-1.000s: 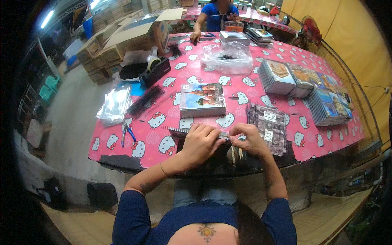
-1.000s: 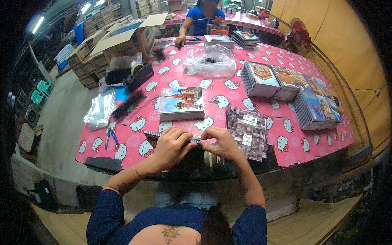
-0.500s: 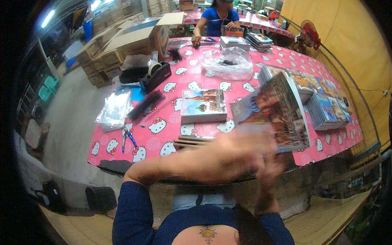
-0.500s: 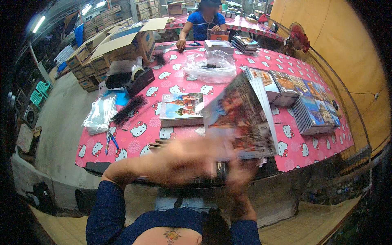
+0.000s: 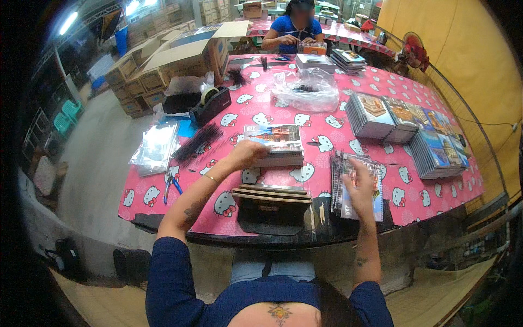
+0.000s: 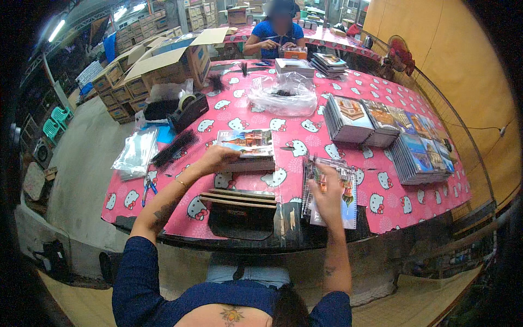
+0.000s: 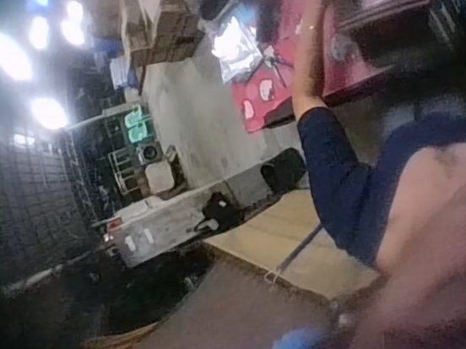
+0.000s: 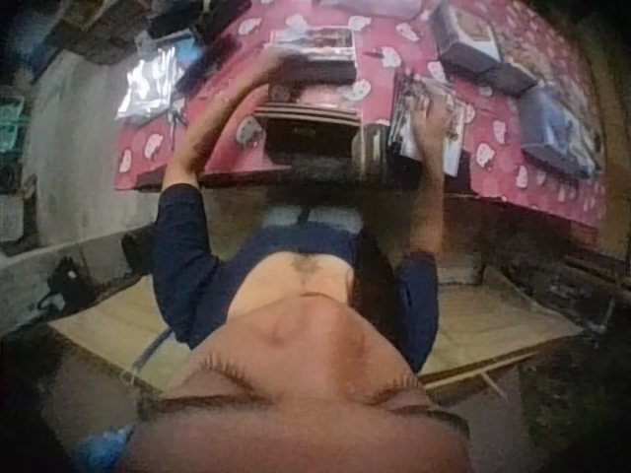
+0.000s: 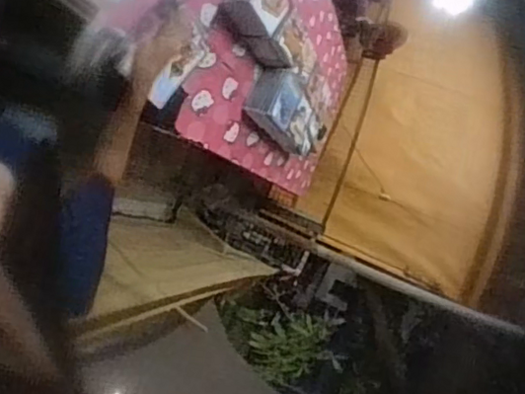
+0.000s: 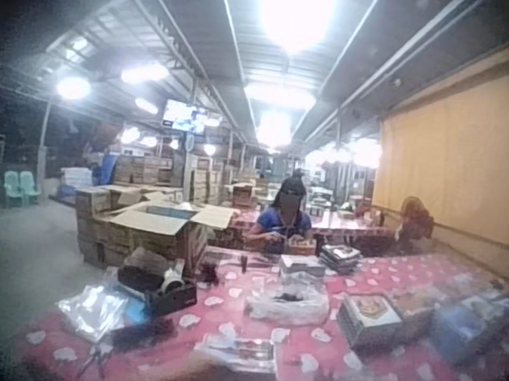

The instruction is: The person places notebooks into plastic sleeves, peels away the adhesive backing from the flap, and seals the sleeves before stacking them in a pile.

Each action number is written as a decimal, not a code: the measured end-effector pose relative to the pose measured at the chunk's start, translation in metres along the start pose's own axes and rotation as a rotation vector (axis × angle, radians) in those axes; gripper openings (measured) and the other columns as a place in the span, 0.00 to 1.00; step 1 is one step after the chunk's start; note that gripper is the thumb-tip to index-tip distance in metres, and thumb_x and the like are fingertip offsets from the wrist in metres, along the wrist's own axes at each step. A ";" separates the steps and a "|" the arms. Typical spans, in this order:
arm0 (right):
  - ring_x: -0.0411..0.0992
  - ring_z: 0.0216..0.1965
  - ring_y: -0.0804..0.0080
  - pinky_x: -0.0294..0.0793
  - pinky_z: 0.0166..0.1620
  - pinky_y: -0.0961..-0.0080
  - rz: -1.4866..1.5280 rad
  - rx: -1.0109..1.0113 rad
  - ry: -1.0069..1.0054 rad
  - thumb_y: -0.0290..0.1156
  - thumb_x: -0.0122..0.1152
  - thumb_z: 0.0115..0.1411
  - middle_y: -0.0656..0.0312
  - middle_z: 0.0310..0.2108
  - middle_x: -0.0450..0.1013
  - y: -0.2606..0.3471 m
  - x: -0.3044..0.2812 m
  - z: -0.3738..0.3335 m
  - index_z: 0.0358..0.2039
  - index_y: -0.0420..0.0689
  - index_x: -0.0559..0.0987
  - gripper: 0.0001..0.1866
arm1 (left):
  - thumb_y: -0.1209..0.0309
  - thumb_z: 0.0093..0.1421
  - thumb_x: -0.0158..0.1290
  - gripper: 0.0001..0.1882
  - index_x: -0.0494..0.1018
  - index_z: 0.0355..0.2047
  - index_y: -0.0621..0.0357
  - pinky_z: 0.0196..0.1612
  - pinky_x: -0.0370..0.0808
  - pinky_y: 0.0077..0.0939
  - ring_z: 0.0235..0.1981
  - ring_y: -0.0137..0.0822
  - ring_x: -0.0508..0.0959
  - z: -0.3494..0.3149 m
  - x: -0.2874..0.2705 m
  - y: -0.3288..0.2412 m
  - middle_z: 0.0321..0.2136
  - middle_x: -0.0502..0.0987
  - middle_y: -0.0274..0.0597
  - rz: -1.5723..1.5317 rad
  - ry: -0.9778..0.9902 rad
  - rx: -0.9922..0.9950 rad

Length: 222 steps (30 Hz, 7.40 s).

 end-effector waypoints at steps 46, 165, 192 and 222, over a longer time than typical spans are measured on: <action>0.75 0.43 0.61 0.71 0.47 0.62 -0.220 -0.540 0.171 0.35 0.60 0.58 0.56 0.44 0.75 0.167 0.138 -0.025 0.44 0.47 0.78 0.14 | 0.69 0.62 0.53 0.15 0.75 0.48 0.58 0.34 0.74 0.40 0.30 0.50 0.77 -0.058 -0.042 -0.027 0.32 0.74 0.48 -0.051 -0.694 -0.504; 0.72 0.38 0.82 0.73 0.42 0.77 0.505 0.009 0.593 0.25 0.57 0.63 0.60 0.36 0.77 0.049 0.091 -0.040 0.49 0.35 0.75 0.15 | 0.44 0.66 0.37 0.40 0.56 0.64 0.70 0.68 0.33 0.59 0.72 0.49 0.44 -0.073 0.014 -0.196 0.66 0.55 0.57 0.427 0.000 0.153; 0.76 0.41 0.70 0.74 0.48 0.72 0.524 -0.024 0.407 0.22 0.56 0.62 0.57 0.40 0.78 0.094 0.010 -0.021 0.50 0.38 0.77 0.15 | 0.74 0.60 0.55 0.06 0.77 0.38 0.60 0.39 0.75 0.33 0.36 0.42 0.80 0.020 -0.127 -0.187 0.33 0.79 0.46 -0.455 -0.335 0.138; 0.73 0.50 0.58 0.71 0.54 0.66 0.430 0.302 0.106 0.29 0.56 0.59 0.46 0.50 0.72 -0.054 0.156 0.032 0.56 0.33 0.70 0.25 | 0.58 0.59 0.57 0.14 0.81 0.44 0.44 0.50 0.73 0.37 0.47 0.44 0.77 0.006 0.019 0.000 0.44 0.79 0.42 -0.031 -0.071 -0.141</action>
Point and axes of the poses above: each hand's wrist, its own z-axis towards the middle knuckle, its own x-axis out of the palm, y = z × x, the point moved 2 cm from there along z, towards the middle knuckle
